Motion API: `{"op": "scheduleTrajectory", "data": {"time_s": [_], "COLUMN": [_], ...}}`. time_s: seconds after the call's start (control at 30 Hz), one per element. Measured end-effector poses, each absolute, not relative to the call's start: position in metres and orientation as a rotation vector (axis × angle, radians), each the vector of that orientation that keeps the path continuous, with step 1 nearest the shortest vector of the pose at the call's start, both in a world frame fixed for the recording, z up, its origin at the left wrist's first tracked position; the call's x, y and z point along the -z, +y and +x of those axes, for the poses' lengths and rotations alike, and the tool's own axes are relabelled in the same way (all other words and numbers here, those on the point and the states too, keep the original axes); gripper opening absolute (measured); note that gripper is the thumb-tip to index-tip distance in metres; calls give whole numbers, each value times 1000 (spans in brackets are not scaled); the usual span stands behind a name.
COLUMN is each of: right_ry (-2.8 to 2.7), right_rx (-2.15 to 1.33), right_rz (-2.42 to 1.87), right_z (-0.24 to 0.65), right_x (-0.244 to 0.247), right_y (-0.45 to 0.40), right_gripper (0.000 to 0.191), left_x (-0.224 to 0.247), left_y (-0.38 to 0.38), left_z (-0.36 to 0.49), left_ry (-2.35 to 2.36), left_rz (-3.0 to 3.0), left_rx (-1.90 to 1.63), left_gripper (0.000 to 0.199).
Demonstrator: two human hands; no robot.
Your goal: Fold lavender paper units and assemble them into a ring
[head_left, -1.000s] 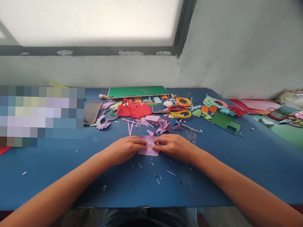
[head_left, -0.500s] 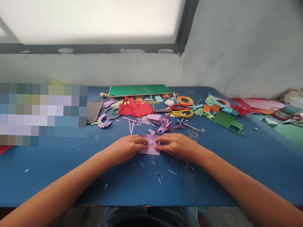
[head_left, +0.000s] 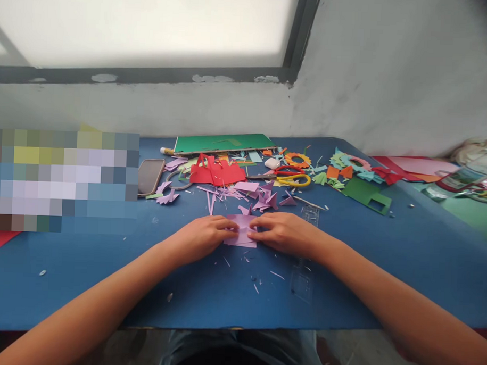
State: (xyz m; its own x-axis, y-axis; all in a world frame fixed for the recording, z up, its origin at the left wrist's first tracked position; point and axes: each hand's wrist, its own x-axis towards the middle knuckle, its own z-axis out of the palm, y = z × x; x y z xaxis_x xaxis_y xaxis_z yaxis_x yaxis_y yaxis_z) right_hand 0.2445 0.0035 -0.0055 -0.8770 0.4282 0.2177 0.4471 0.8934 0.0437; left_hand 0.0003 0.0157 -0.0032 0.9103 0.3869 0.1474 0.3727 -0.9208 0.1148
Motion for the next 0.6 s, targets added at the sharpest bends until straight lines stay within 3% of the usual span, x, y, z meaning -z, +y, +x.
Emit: {"op": "scheduleTrajectory", "data": {"time_s": [0.6], "right_ry": [-2712], "right_rx": [-5], "right_rz": [-834], "right_z": [229], "right_x": [8], "right_y": [-3], "right_gripper": [22], "left_x": [-2], "left_y": [5], "left_z": [8], "left_ry": [687], "left_rz": [3112], "left_rx": [-44], "left_gripper": [31]}}
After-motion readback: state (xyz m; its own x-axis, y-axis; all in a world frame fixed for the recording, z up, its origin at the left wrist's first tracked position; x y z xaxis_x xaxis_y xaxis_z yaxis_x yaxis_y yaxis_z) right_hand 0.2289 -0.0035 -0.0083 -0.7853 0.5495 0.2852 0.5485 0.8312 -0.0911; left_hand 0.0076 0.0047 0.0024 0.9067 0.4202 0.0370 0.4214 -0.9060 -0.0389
